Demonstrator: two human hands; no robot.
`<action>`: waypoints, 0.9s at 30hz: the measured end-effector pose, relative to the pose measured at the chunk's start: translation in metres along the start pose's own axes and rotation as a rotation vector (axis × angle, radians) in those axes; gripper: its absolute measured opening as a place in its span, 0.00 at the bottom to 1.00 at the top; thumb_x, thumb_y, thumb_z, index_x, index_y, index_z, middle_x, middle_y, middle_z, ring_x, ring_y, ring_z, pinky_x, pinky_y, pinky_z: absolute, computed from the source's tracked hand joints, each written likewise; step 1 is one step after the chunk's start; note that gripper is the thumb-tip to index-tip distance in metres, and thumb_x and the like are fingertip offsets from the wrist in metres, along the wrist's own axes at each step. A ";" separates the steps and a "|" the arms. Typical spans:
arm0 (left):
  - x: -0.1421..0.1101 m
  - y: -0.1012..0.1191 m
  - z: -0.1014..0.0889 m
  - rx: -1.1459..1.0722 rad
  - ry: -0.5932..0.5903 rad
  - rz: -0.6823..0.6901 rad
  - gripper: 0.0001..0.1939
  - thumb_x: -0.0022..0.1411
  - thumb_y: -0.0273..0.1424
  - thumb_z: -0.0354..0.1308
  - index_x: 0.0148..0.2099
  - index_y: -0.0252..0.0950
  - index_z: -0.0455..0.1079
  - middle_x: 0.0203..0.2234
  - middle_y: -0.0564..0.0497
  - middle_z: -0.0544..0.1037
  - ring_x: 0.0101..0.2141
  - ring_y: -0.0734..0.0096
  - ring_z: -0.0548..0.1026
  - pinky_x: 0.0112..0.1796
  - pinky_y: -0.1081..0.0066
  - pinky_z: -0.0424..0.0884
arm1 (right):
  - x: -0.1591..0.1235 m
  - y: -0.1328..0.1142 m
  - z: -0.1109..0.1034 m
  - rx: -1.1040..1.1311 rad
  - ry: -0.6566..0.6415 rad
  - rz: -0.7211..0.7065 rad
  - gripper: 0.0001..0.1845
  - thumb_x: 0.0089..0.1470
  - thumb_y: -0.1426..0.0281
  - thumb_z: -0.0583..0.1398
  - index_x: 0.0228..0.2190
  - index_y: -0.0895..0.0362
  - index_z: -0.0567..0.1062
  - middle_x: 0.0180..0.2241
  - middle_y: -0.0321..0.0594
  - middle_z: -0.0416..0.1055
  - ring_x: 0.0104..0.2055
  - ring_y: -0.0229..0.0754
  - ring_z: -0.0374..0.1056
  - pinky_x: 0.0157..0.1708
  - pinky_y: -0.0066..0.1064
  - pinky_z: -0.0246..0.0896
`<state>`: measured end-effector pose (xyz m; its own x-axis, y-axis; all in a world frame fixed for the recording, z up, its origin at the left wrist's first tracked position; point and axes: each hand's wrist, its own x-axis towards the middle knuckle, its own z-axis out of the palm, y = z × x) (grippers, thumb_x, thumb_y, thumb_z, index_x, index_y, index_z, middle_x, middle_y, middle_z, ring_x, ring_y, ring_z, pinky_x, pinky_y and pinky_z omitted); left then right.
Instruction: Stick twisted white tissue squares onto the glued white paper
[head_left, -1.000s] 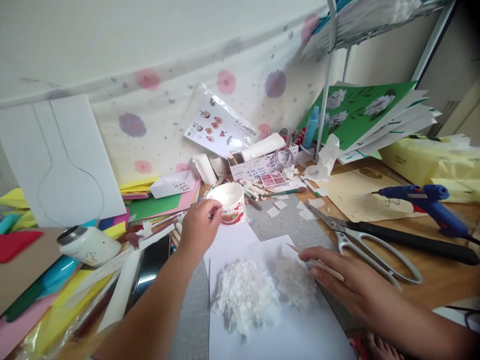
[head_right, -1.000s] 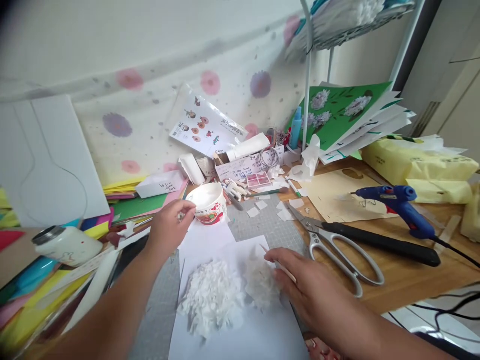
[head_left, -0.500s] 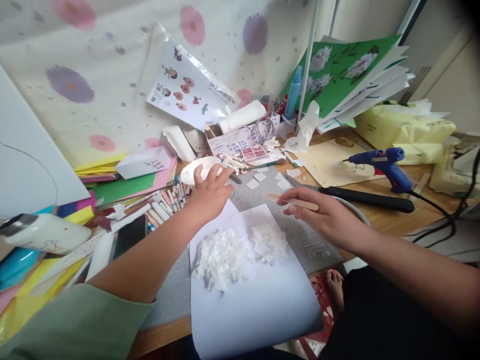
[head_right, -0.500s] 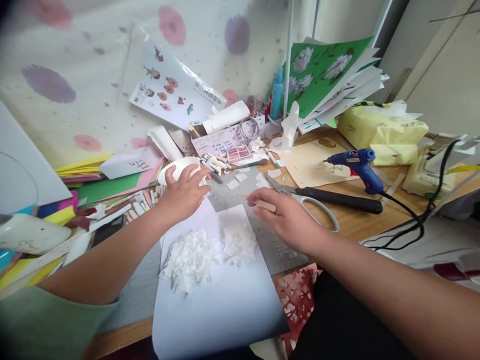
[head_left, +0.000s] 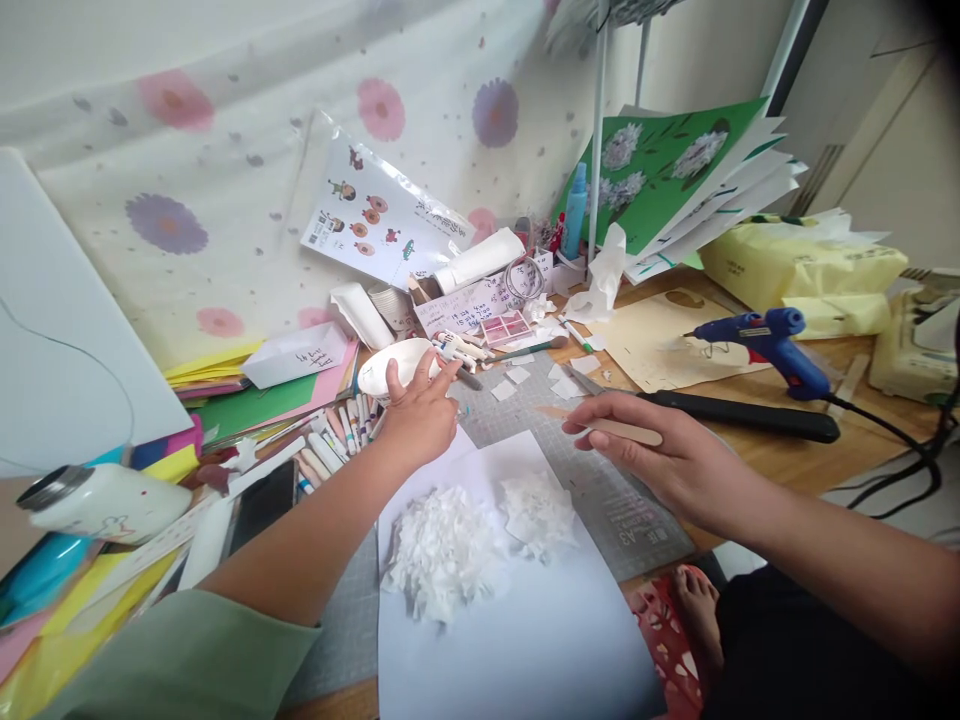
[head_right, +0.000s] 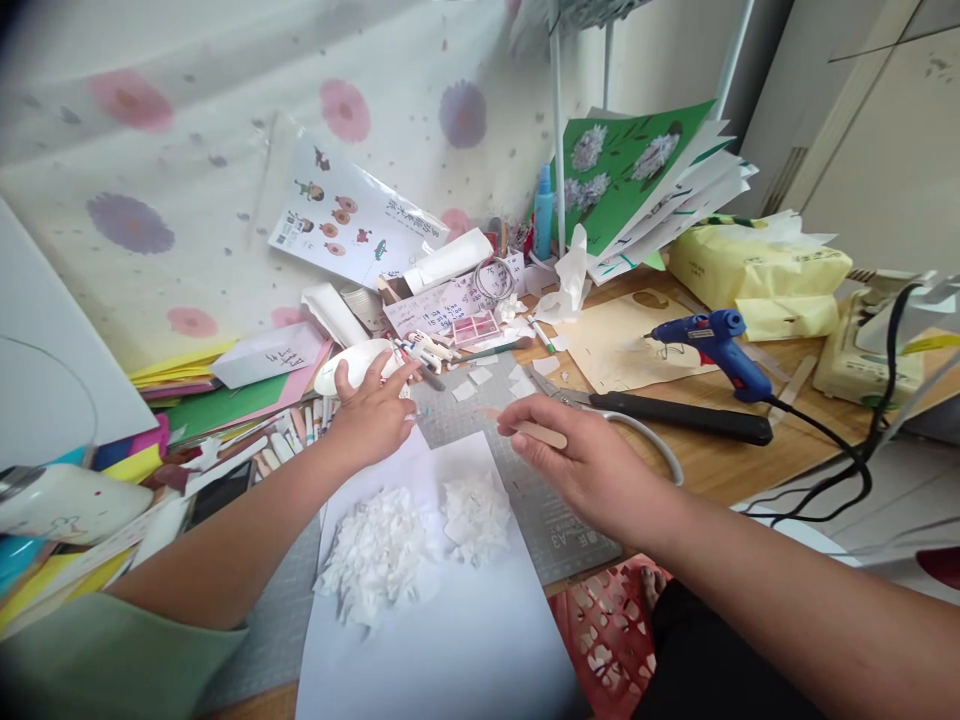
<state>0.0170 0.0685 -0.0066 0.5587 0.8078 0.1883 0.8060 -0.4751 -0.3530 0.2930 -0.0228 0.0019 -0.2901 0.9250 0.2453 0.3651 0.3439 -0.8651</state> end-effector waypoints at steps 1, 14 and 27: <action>0.001 0.001 0.001 -0.006 0.003 -0.005 0.06 0.53 0.27 0.58 0.28 0.39 0.75 0.62 0.48 0.60 0.64 0.40 0.46 0.54 0.29 0.30 | 0.000 0.000 0.000 0.001 0.001 -0.001 0.13 0.59 0.61 0.54 0.39 0.55 0.72 0.41 0.43 0.74 0.43 0.45 0.71 0.44 0.36 0.66; -0.024 0.039 -0.038 -0.325 0.230 -0.153 0.10 0.60 0.30 0.55 0.27 0.39 0.73 0.50 0.53 0.71 0.59 0.50 0.57 0.56 0.41 0.39 | -0.012 -0.007 -0.010 0.124 0.047 0.053 0.12 0.55 0.60 0.60 0.37 0.54 0.75 0.37 0.39 0.76 0.42 0.44 0.72 0.43 0.36 0.68; -0.052 0.067 -0.047 -0.974 -0.131 -0.123 0.08 0.60 0.34 0.55 0.30 0.41 0.74 0.42 0.51 0.71 0.48 0.61 0.67 0.51 0.55 0.59 | -0.020 -0.022 -0.004 0.170 -0.039 0.133 0.15 0.53 0.57 0.61 0.31 0.55 0.78 0.26 0.37 0.76 0.29 0.38 0.72 0.29 0.27 0.68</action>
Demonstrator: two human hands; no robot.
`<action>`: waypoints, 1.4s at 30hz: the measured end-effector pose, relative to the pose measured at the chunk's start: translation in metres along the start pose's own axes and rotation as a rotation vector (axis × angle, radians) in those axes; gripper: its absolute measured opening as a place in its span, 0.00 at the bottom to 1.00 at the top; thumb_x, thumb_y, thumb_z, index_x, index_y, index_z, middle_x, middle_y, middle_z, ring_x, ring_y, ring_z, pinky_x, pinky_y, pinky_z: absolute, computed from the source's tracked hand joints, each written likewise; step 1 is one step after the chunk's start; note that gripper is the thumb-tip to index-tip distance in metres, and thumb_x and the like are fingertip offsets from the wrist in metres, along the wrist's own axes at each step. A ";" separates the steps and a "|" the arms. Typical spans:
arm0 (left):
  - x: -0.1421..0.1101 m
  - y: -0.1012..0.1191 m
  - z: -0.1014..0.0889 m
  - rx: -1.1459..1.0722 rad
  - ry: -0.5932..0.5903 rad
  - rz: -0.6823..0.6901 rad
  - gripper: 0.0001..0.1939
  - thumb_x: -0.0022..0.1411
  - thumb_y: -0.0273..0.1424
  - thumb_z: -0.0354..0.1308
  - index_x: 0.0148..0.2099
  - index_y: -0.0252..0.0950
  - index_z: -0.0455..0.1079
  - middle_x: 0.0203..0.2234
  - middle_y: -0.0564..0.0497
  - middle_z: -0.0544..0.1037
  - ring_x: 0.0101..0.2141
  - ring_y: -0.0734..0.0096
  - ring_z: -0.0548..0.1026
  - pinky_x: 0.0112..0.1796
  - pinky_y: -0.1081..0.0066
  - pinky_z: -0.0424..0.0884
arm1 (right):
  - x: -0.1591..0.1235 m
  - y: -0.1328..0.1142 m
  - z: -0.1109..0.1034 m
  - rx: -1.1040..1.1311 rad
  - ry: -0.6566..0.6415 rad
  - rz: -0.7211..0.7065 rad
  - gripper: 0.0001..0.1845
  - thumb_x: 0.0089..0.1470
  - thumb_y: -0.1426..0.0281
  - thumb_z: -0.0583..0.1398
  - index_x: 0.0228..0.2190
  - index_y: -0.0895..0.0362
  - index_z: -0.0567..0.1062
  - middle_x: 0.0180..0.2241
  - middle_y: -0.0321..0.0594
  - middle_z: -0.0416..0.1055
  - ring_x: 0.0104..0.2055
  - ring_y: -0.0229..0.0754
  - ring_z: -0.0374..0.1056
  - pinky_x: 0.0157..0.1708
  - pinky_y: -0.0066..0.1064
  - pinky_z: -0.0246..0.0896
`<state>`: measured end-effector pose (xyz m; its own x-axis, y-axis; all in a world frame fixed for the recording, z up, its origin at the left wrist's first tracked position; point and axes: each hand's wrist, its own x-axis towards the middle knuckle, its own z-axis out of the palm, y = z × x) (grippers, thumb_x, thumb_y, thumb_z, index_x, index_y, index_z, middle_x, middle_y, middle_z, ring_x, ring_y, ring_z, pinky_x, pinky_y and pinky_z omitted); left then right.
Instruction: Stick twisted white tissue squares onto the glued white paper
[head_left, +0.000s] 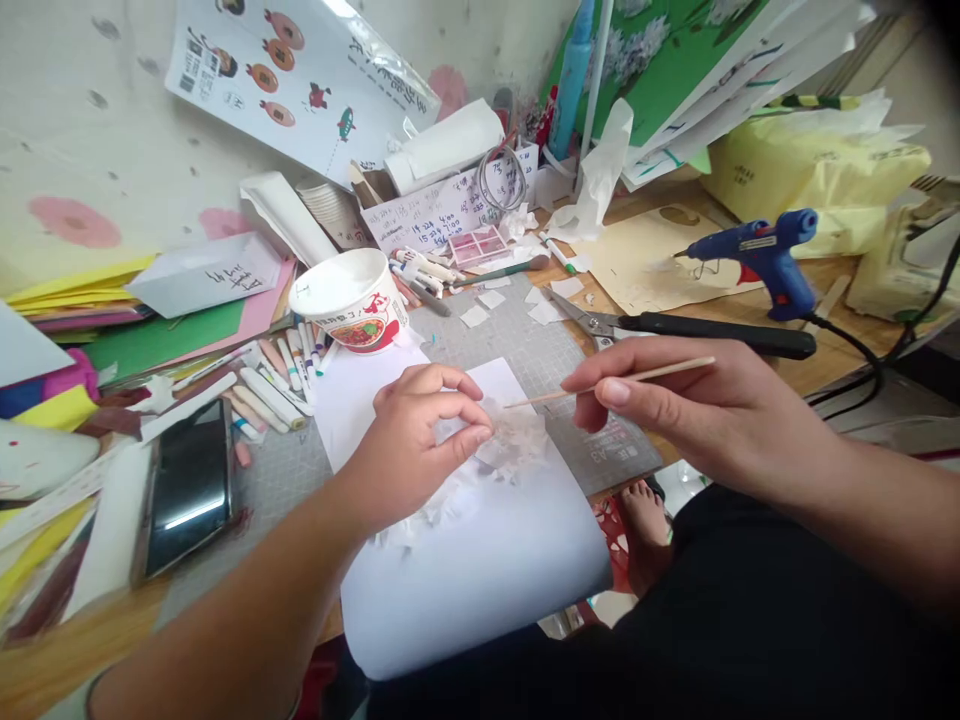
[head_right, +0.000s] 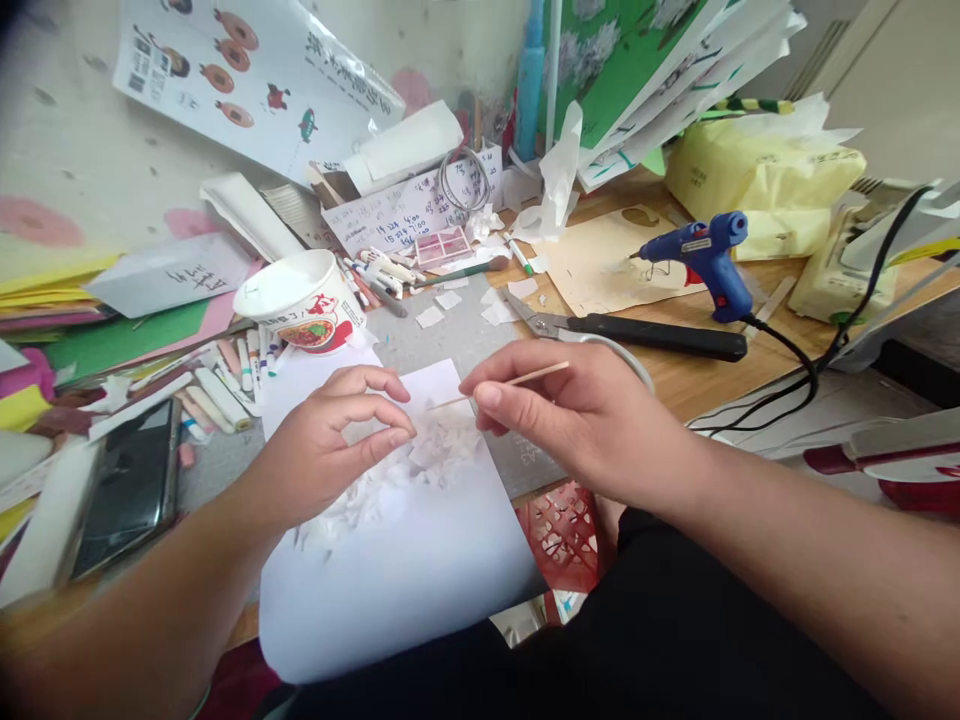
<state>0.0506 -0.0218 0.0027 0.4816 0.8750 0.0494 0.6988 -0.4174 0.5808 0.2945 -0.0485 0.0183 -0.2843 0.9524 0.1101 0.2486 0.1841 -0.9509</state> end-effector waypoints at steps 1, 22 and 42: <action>0.000 -0.002 -0.002 0.020 0.019 0.000 0.08 0.60 0.34 0.55 0.31 0.41 0.74 0.40 0.52 0.72 0.47 0.62 0.68 0.50 0.57 0.60 | 0.000 0.000 0.001 0.011 0.001 0.007 0.14 0.53 0.57 0.62 0.31 0.55 0.78 0.26 0.37 0.76 0.29 0.38 0.71 0.28 0.26 0.67; 0.069 -0.075 -0.016 0.781 0.228 -0.366 0.11 0.57 0.32 0.51 0.33 0.39 0.75 0.25 0.45 0.79 0.29 0.54 0.77 0.25 0.68 0.62 | 0.012 0.010 0.003 0.019 0.040 -0.050 0.14 0.55 0.58 0.60 0.33 0.55 0.78 0.27 0.36 0.75 0.29 0.36 0.70 0.29 0.23 0.65; -0.007 -0.009 0.013 0.225 -0.084 0.260 0.08 0.63 0.30 0.53 0.35 0.43 0.74 0.27 0.61 0.79 0.28 0.77 0.75 0.31 0.74 0.62 | 0.010 0.003 0.005 -0.131 -0.029 -0.138 0.20 0.57 0.55 0.58 0.23 0.57 0.76 0.23 0.36 0.72 0.23 0.34 0.67 0.21 0.27 0.60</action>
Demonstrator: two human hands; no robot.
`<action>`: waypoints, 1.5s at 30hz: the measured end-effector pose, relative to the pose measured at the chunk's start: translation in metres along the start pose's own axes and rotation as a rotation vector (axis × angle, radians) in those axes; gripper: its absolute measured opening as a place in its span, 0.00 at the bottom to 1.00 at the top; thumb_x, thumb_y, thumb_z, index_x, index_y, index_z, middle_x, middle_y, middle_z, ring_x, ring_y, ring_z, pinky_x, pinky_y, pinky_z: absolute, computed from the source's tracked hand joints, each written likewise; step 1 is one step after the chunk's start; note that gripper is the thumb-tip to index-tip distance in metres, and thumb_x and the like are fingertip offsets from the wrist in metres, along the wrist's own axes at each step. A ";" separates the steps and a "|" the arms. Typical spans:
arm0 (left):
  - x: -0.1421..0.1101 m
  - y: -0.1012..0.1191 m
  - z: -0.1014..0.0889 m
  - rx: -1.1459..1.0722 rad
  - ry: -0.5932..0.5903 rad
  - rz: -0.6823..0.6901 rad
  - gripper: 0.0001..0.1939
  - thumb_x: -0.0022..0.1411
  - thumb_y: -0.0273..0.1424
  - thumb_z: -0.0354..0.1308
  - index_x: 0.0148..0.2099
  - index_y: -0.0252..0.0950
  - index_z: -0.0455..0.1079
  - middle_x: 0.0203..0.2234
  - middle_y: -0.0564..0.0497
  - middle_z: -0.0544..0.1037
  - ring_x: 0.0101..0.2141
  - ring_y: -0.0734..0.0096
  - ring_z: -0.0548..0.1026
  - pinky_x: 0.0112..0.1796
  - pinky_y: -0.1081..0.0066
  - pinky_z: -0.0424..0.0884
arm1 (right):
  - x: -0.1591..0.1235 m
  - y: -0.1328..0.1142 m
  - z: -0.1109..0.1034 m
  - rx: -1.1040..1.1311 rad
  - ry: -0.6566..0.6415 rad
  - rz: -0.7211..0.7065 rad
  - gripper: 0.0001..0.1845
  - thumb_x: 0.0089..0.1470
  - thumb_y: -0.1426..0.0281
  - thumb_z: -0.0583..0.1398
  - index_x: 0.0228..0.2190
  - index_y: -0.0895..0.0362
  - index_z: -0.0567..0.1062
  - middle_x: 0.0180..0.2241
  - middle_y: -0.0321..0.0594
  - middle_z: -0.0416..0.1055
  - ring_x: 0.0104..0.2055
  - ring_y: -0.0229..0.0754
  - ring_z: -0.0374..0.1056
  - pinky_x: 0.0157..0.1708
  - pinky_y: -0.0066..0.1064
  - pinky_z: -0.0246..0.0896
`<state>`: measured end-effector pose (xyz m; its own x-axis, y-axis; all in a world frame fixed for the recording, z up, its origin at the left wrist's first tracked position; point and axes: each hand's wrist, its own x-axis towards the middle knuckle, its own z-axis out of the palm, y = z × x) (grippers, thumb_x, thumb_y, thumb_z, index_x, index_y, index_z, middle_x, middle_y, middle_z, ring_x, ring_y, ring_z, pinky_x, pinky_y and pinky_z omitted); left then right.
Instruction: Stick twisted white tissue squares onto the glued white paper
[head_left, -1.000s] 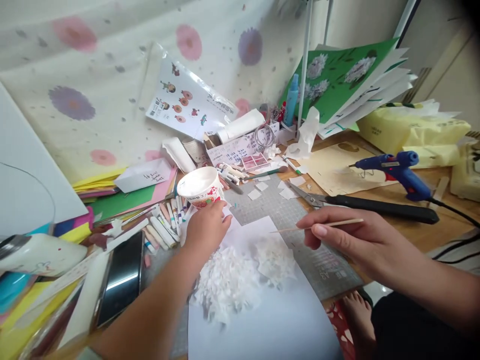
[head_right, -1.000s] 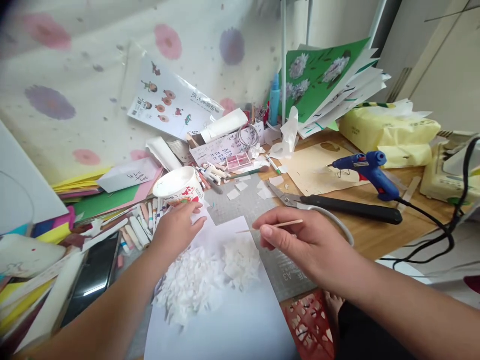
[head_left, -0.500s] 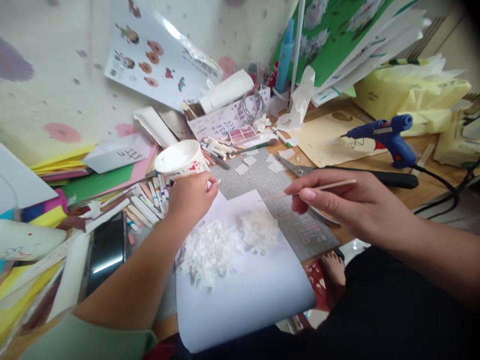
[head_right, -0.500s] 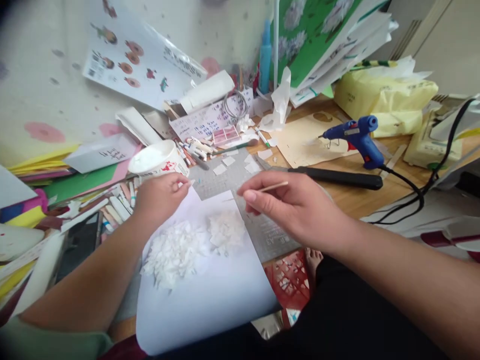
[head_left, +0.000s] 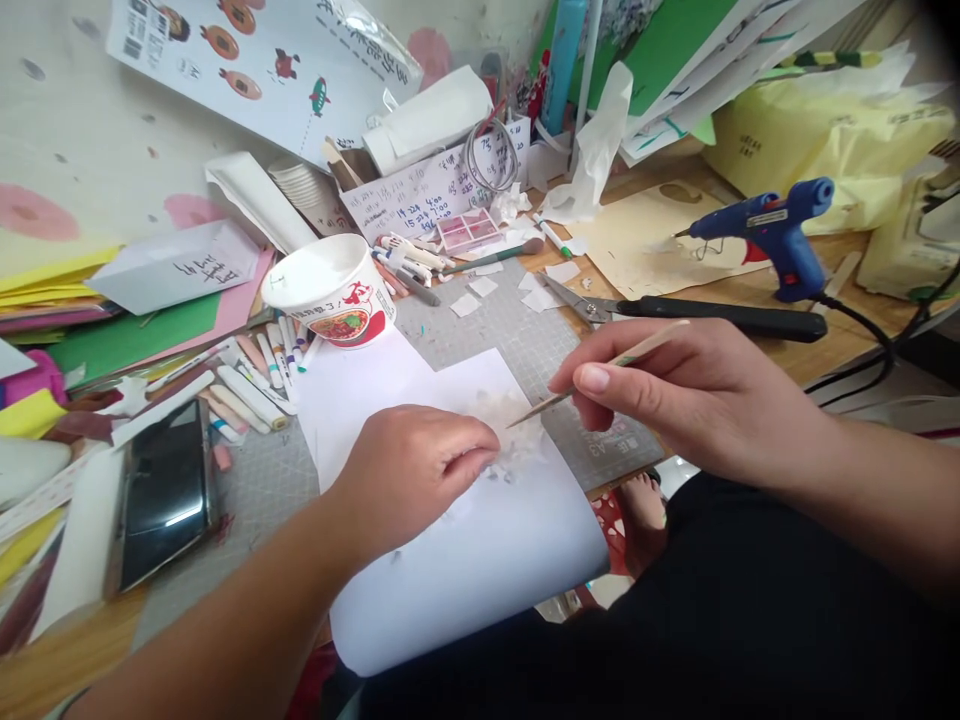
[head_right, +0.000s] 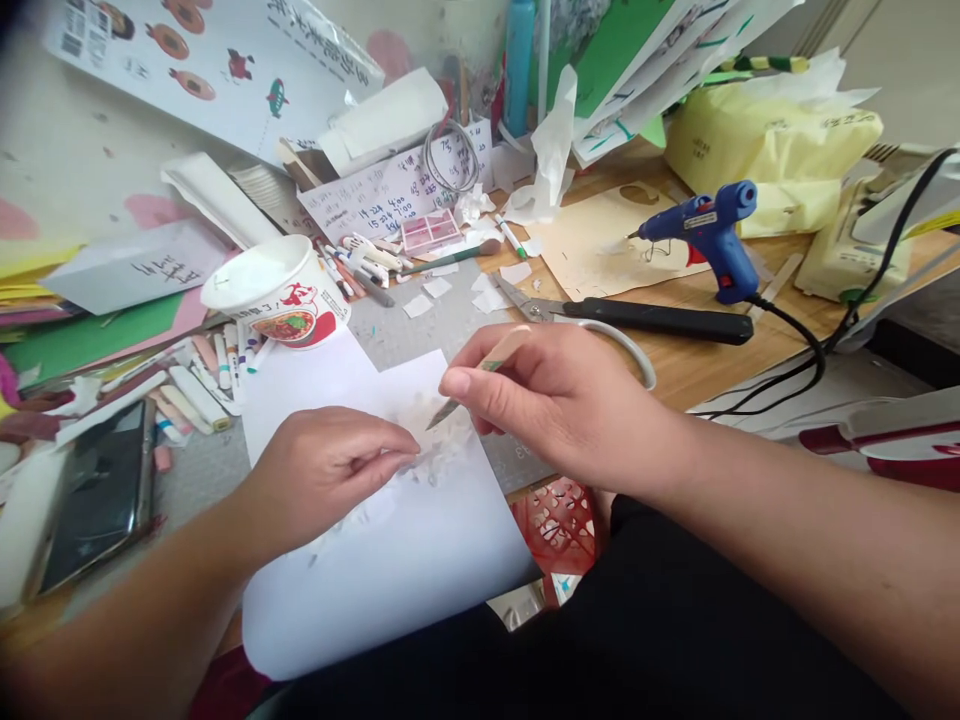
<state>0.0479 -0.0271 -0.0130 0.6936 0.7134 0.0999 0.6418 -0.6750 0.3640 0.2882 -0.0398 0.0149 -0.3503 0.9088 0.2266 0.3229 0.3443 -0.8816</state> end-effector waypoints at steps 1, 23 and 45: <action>-0.001 0.001 0.001 0.013 0.001 0.015 0.09 0.64 0.30 0.53 0.35 0.42 0.74 0.26 0.61 0.79 0.28 0.76 0.74 0.31 0.74 0.62 | 0.000 0.000 0.001 -0.008 -0.008 0.002 0.20 0.57 0.55 0.58 0.23 0.57 0.76 0.23 0.36 0.72 0.22 0.34 0.66 0.21 0.27 0.59; 0.002 0.007 0.004 0.143 -0.031 0.094 0.12 0.66 0.30 0.50 0.34 0.42 0.74 0.25 0.58 0.78 0.27 0.74 0.73 0.31 0.71 0.61 | 0.007 0.005 0.015 -0.242 -0.127 -0.045 0.21 0.60 0.59 0.54 0.20 0.57 0.71 0.23 0.35 0.71 0.24 0.34 0.63 0.26 0.27 0.53; 0.001 0.004 0.005 0.160 -0.123 -0.155 0.10 0.61 0.35 0.53 0.42 0.52 0.74 0.32 0.61 0.81 0.33 0.70 0.77 0.32 0.71 0.64 | -0.007 -0.003 0.004 -0.110 -0.054 -0.067 0.14 0.59 0.62 0.56 0.26 0.55 0.75 0.27 0.37 0.75 0.26 0.36 0.69 0.26 0.27 0.61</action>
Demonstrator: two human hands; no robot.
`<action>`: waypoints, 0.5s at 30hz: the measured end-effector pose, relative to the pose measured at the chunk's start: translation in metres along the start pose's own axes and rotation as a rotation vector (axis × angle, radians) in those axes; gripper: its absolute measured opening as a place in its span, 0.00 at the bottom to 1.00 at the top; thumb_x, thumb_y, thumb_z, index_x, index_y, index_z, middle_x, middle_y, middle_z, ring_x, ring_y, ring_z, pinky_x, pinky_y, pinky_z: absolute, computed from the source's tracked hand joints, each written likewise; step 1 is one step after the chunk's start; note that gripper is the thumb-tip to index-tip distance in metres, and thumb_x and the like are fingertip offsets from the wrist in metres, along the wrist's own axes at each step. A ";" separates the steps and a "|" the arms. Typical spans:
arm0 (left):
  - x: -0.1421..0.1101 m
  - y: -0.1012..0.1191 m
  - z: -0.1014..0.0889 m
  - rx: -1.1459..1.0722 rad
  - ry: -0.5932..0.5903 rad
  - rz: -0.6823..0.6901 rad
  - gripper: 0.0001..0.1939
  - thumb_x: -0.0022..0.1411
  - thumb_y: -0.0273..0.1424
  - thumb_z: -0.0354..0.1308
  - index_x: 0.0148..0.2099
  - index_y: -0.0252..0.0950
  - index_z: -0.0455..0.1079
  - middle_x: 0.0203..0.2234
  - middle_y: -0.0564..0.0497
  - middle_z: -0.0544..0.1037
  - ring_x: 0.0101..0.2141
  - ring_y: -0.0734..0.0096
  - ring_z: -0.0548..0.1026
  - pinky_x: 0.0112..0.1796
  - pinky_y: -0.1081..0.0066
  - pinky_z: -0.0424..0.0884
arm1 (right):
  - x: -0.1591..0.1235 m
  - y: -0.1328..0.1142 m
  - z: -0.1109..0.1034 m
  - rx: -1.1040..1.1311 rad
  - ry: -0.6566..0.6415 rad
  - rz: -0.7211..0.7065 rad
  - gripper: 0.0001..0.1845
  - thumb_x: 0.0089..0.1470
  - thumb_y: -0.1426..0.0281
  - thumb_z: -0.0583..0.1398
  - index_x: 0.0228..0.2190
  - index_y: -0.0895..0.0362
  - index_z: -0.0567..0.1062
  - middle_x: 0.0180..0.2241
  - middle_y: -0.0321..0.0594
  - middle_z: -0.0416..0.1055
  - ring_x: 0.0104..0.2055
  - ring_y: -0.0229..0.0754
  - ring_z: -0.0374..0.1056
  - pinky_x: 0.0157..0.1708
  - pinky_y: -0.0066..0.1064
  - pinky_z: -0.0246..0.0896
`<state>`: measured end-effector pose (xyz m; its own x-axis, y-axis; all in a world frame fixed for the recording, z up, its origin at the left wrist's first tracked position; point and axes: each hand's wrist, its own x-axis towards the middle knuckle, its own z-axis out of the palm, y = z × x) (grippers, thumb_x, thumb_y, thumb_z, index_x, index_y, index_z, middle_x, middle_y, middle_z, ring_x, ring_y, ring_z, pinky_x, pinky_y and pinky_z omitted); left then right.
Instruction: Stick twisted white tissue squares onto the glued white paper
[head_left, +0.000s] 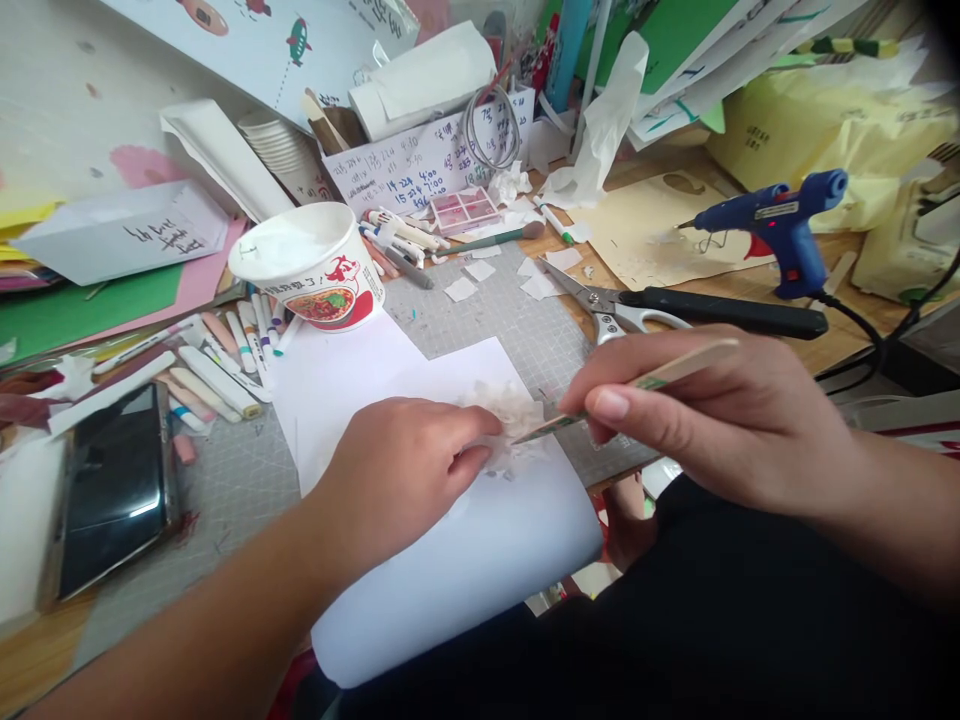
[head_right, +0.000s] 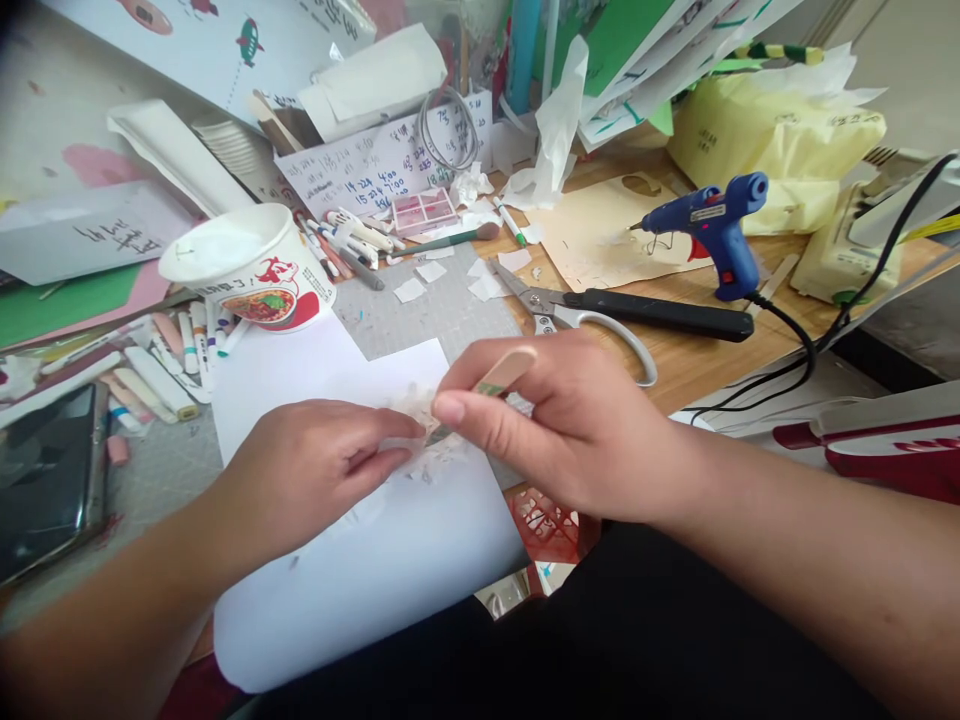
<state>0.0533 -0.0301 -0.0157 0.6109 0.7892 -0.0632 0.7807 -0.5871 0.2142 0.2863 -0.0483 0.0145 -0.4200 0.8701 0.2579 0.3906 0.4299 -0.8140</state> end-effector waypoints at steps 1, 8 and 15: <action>0.000 0.000 0.001 0.003 0.010 0.008 0.10 0.62 0.34 0.53 0.41 0.51 0.74 0.32 0.61 0.81 0.33 0.70 0.77 0.32 0.71 0.63 | 0.000 -0.002 -0.001 0.005 0.042 0.037 0.16 0.59 0.59 0.57 0.24 0.54 0.75 0.27 0.37 0.75 0.26 0.37 0.69 0.25 0.28 0.61; -0.001 0.006 -0.001 0.000 0.098 0.051 0.08 0.59 0.30 0.52 0.32 0.44 0.72 0.22 0.60 0.77 0.25 0.73 0.73 0.28 0.72 0.60 | 0.007 0.000 0.004 -0.030 0.011 0.060 0.18 0.56 0.56 0.58 0.23 0.54 0.75 0.26 0.37 0.75 0.26 0.37 0.69 0.25 0.27 0.61; -0.004 0.003 -0.006 -0.010 0.124 0.025 0.05 0.57 0.32 0.55 0.35 0.45 0.73 0.19 0.60 0.74 0.22 0.74 0.70 0.25 0.72 0.57 | 0.008 0.007 0.006 0.034 -0.097 0.038 0.16 0.59 0.59 0.56 0.29 0.57 0.77 0.27 0.37 0.75 0.26 0.35 0.68 0.25 0.25 0.60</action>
<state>0.0526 -0.0342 -0.0088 0.6085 0.7910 0.0633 0.7637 -0.6054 0.2244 0.2813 -0.0400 0.0076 -0.4833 0.8575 0.1765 0.3808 0.3874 -0.8396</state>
